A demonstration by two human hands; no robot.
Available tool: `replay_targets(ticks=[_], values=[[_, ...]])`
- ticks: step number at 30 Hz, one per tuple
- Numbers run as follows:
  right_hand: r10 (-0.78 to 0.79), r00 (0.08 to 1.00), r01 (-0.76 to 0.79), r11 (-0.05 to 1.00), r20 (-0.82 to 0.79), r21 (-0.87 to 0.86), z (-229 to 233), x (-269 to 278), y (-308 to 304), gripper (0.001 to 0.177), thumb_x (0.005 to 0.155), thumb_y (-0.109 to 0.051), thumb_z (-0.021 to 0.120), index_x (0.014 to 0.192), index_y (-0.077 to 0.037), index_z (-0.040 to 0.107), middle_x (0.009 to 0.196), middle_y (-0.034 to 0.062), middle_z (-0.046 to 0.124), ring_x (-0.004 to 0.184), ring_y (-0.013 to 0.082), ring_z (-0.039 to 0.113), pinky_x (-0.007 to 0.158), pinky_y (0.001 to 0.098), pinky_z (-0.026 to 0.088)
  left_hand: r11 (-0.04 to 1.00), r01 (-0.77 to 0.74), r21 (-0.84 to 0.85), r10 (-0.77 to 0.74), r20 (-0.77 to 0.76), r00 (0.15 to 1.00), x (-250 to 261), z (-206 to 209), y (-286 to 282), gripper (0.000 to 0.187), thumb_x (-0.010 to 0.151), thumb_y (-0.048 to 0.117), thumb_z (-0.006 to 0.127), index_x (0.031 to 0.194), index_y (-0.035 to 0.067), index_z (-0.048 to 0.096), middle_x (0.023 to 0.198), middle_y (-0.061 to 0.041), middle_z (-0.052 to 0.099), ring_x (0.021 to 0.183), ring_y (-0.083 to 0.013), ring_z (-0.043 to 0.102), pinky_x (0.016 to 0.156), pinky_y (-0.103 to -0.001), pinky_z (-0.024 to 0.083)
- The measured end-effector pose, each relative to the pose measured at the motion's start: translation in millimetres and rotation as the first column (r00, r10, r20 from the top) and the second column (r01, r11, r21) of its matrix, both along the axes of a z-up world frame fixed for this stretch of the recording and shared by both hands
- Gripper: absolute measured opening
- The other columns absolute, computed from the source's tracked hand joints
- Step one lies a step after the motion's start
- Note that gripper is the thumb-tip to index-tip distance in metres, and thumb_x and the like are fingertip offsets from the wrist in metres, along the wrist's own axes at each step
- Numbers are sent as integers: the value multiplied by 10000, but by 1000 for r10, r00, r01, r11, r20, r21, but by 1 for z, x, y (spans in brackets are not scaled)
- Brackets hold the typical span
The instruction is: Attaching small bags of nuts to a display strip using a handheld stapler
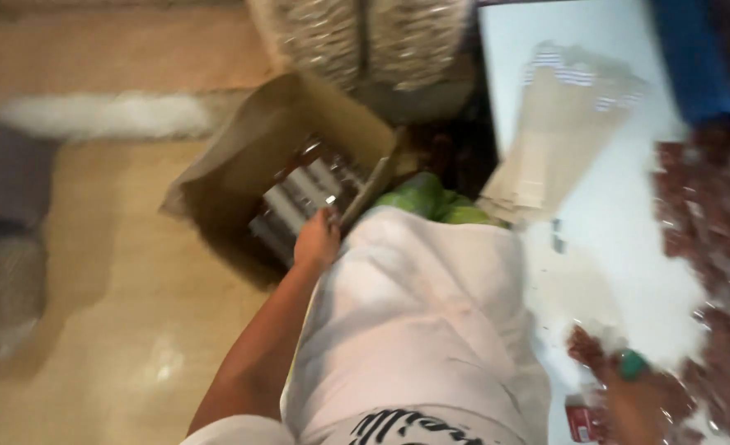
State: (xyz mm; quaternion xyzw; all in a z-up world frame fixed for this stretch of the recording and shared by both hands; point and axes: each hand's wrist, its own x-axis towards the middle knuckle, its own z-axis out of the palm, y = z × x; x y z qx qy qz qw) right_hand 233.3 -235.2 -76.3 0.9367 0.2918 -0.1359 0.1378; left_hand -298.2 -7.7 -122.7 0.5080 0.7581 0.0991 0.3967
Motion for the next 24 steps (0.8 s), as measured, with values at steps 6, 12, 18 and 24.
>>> replay_targets(ticks=[6,12,18,24], values=[[-77,934,239,859,-349,452,37,-57,16,773,776,-436,719,1473,-165,522,1541,194,404,1307,467,504,1062,588,402,609,497,617,-447,-250,859,182,64,73,290,764,203,610,1030,204,728,945,-102,755,863,-395,707,665,-505,536],[176,963,38,663,-205,748,-44,24,31,978,670,-381,922,1459,65,553,1365,324,530,1317,513,500,1109,570,439,837,465,287,-497,45,867,313,96,110,623,904,553,629,1304,77,583,1369,-204,568,1174,-422,667,912,-557,598],[32,799,600,-124,-601,790,-7,39,25,300,903,-1,594,1158,-141,668,891,37,641,822,227,742,660,296,629,955,222,197,-274,298,914,352,-40,169,694,733,412,872,1220,-28,650,1217,-253,695,1171,-413,669,989,-523,567],[-160,758,642,354,-632,680,-6,44,47,255,817,-303,839,974,-163,694,735,47,645,577,197,643,448,344,502,944,327,54,-329,268,906,315,-23,187,538,669,447,918,1013,56,782,934,-172,774,882,-356,766,807,-477,612]])
